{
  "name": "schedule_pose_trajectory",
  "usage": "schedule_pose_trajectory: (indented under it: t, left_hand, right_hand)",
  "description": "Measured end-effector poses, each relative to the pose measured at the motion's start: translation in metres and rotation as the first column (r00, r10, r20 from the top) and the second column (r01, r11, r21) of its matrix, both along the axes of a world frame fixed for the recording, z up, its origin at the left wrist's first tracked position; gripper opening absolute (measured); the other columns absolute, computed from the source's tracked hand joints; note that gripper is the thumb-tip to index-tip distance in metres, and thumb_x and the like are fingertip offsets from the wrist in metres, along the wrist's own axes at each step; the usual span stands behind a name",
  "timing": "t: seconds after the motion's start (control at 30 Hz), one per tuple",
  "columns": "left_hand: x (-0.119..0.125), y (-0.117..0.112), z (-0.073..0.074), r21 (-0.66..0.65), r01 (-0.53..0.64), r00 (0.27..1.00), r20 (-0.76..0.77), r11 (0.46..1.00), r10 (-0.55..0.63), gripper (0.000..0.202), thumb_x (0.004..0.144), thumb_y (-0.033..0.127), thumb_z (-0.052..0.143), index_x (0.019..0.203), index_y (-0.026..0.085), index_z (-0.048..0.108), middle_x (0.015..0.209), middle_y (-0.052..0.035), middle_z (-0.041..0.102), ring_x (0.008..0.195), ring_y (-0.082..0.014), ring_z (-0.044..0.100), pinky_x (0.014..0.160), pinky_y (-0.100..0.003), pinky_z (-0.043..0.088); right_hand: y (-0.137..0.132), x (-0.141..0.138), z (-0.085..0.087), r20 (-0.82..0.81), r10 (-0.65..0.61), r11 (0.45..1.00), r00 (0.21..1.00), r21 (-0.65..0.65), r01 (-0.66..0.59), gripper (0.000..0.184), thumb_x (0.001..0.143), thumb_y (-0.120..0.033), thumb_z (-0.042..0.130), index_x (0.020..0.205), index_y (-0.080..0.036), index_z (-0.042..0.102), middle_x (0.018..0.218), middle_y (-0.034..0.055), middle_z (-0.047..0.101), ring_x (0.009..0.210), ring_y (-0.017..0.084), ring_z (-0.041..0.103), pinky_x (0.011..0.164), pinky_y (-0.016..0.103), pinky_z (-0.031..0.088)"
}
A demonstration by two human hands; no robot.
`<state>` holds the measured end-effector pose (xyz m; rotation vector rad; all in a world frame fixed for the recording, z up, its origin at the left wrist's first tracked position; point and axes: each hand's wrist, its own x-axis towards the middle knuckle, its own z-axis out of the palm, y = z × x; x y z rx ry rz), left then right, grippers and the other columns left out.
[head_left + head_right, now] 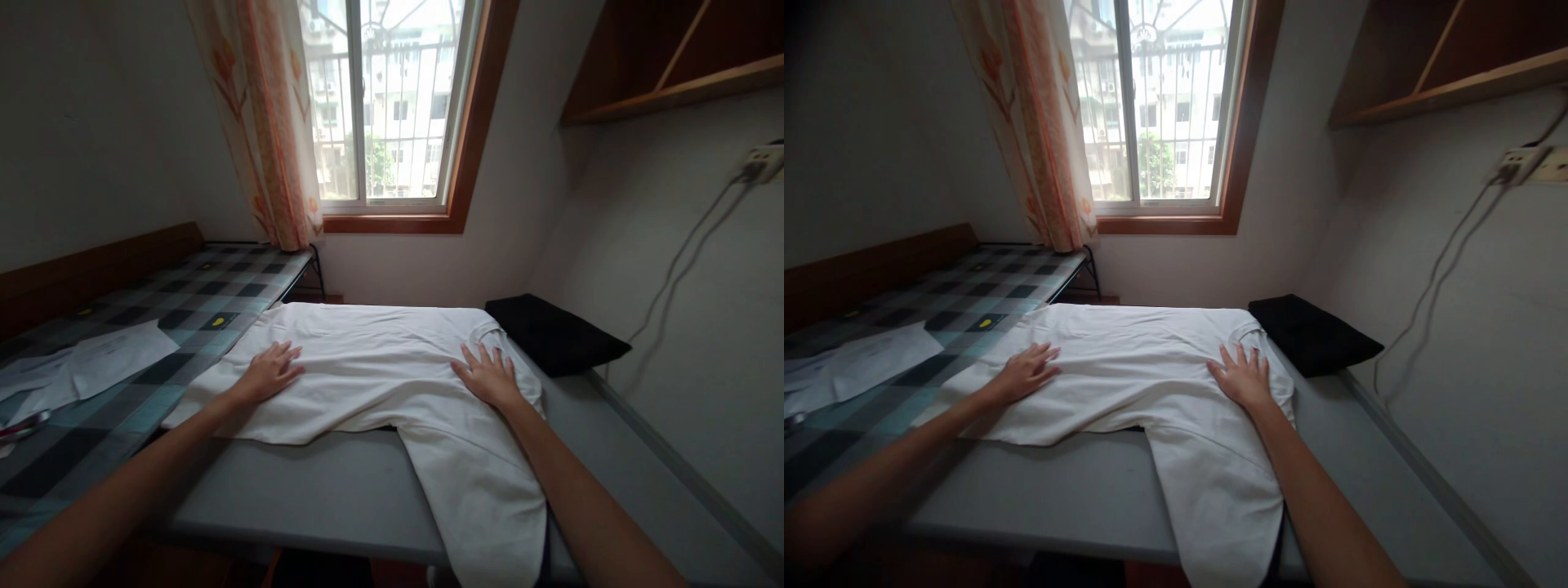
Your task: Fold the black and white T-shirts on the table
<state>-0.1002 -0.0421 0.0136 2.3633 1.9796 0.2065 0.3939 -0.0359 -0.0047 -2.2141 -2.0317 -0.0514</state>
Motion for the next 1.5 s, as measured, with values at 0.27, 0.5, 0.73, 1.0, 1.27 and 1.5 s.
schedule_pose_trajectory:
  t: [0.27,0.5,0.73,1.0,1.27,1.5]
  left_hand:
    - [0.012,0.005,-0.008,-0.01,-0.047,0.999,-0.017,0.999,0.047,0.067,0.087,0.064,0.036,0.145,0.031,0.038,0.155,-0.0088,0.029,0.143,-0.0344,0.018,0.112,-0.054,0.012]
    - [0.021,0.049,-0.003,-0.03,-0.092,0.996,-0.01,0.995,0.091,0.069,0.087,0.068,0.034,0.146,0.032,0.036,0.156,-0.0067,0.027,0.144,-0.0329,0.019,0.112,-0.055,0.013]
    - [0.025,0.06,-0.007,0.015,-0.115,0.993,-0.037,0.993,0.115,0.068,0.089,0.067,0.03,0.146,0.031,0.036,0.155,-0.0053,0.03,0.142,-0.031,0.024,0.113,-0.052,0.017]
    - [0.027,0.047,-0.012,0.114,-0.13,0.989,-0.053,0.985,0.136,0.057,0.094,0.051,0.033,0.141,0.023,0.044,0.15,-0.0087,0.038,0.14,-0.0284,0.031,0.112,-0.047,0.023]
    - [0.03,0.04,-0.012,0.151,-0.099,0.994,-0.023,0.984,0.103,0.049,0.093,0.043,0.037,0.134,0.021,0.053,0.146,-0.01,0.044,0.137,-0.0277,0.036,0.111,-0.048,0.025]
    - [0.043,0.031,-0.01,0.142,-0.054,0.998,-0.027,0.988,0.059,0.049,0.094,0.044,0.036,0.134,0.022,0.052,0.147,-0.0089,0.044,0.138,-0.0282,0.035,0.112,-0.051,0.024]
  right_hand:
    - [0.011,-0.005,-0.001,0.01,-0.012,0.999,1.0,-0.03,0.012,0.071,0.089,-0.069,0.025,0.146,-0.03,0.038,0.153,0.0135,0.032,0.139,0.038,0.026,0.109,0.06,0.017]
    - [0.053,-0.009,0.003,-0.001,-0.027,1.0,1.0,-0.01,0.027,0.07,0.089,-0.068,0.024,0.146,-0.03,0.038,0.152,0.0111,0.034,0.139,0.035,0.028,0.109,0.057,0.018]
    - [0.065,-0.008,0.005,0.001,-0.036,0.999,0.999,-0.041,0.036,0.066,0.091,-0.063,0.026,0.146,-0.029,0.038,0.154,0.0104,0.031,0.14,0.035,0.025,0.111,0.054,0.016]
    - [0.05,0.003,-0.001,-0.07,0.09,0.986,0.993,0.148,-0.079,0.048,0.093,-0.042,0.039,0.129,-0.017,0.058,0.139,0.0145,0.052,0.13,0.027,0.044,0.107,0.041,0.031]
    - [0.029,0.01,-0.002,-0.107,0.198,0.956,0.974,0.242,-0.168,0.038,0.091,-0.036,0.046,0.116,-0.017,0.066,0.133,0.0141,0.057,0.124,0.024,0.05,0.105,0.038,0.034]
    - [0.002,0.013,0.023,-0.011,-0.023,0.987,1.0,0.159,0.024,0.039,0.089,-0.039,0.049,0.118,-0.019,0.064,0.131,0.0144,0.056,0.118,0.028,0.053,0.098,0.041,0.038]
